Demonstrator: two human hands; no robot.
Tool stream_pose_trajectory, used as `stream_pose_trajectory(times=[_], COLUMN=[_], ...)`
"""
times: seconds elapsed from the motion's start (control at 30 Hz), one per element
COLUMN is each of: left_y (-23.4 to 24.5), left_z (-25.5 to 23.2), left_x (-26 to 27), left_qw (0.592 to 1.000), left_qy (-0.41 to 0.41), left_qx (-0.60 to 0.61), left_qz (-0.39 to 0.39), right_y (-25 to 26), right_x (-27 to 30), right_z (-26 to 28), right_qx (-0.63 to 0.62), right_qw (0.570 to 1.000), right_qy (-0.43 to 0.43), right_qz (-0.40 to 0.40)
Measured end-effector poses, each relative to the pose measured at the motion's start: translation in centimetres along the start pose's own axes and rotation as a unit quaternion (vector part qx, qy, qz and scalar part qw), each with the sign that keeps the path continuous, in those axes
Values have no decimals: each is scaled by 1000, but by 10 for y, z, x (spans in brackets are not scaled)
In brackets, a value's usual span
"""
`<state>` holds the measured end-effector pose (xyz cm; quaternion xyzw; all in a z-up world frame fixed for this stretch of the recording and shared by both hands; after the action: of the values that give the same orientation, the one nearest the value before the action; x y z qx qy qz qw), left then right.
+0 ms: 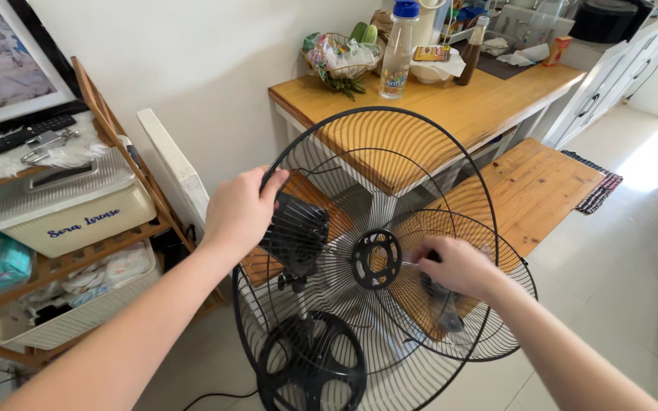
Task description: The person assembles a standing electric fan by hand. They attach the fan blades to the motor hub, secure the blades with a nut, and then fit the rear and front protective cages onto the fan head.
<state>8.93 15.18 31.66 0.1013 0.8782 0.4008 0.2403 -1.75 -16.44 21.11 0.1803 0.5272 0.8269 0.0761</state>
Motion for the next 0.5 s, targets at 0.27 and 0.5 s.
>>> stream_pose_trajectory(times=[0.27, 0.5], left_y=[4, 8], left_z=[18, 19], left_x=[24, 25], left_qw=[995, 996], left_qy=[23, 10], left_qx=[62, 54], left_qz=[-68, -73], right_y=[-41, -38], right_x=[1, -1], right_z=[21, 41], right_qx=[-310, -325], right_qw=[913, 908], right_qy=[-184, -171], right_qz=[193, 200])
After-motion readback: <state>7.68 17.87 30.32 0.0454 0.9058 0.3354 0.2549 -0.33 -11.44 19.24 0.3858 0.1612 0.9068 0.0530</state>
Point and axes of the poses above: each hand's wrist, its own x-axis away from the middle knuckle, its own y-axis out of the back of the hand, z = x × y, the point moved 4 cm from there along -x, towards the middle knuckle, and after that the axes turned 14 degrees about -y, right-handed, at the moved point
